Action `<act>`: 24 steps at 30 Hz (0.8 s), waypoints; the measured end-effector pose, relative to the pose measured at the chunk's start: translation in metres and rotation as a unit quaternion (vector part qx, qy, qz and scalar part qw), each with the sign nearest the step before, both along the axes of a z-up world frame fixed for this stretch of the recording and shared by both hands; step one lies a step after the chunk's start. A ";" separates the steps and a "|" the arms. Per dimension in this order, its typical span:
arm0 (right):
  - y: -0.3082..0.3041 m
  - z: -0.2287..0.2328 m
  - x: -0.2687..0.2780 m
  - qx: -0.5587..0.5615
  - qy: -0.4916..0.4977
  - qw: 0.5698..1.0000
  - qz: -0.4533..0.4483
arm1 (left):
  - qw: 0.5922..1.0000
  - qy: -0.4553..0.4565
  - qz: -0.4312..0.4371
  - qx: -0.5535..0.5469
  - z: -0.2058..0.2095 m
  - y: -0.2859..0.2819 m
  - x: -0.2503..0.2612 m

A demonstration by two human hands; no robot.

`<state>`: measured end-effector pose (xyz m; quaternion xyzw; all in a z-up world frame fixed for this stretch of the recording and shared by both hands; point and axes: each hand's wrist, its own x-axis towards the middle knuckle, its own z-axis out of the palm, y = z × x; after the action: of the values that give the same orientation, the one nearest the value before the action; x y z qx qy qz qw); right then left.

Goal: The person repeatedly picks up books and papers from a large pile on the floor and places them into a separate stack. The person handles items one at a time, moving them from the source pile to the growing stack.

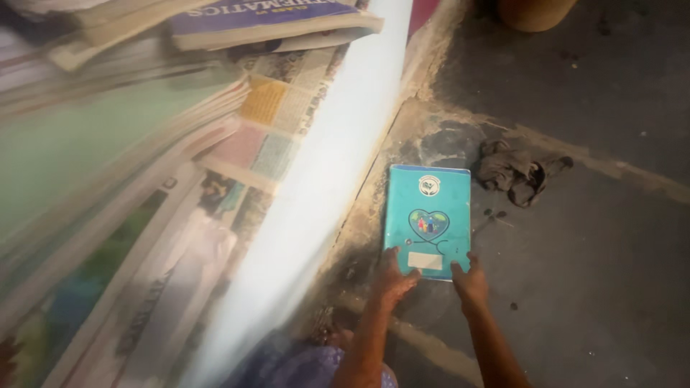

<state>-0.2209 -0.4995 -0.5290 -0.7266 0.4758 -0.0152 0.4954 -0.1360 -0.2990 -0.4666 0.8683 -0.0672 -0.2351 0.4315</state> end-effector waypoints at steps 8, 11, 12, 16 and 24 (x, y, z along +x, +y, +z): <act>0.004 0.043 0.031 0.069 -0.070 0.995 -0.002 | 0.998 0.037 0.052 -0.030 0.051 0.015 0.054; 0.002 0.072 0.049 0.084 -0.132 0.988 0.005 | 0.997 0.002 0.041 -0.061 0.082 0.012 0.080; 0.004 0.084 0.055 0.091 -0.151 0.984 0.005 | 0.998 -0.023 0.020 -0.059 0.095 0.010 0.088; 0.015 0.144 0.076 0.115 -0.176 0.977 0.022 | 0.980 -0.018 0.023 -0.196 0.157 0.003 0.102; 0.059 0.238 0.101 0.101 -0.249 0.960 0.078 | 0.936 -0.056 -0.041 -0.345 0.288 0.049 0.120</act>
<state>-0.1197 -0.4404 -0.2911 -0.6811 0.2778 -0.1091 0.6686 -0.0162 -0.2496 -0.1786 0.6742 -0.2037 -0.1659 0.6903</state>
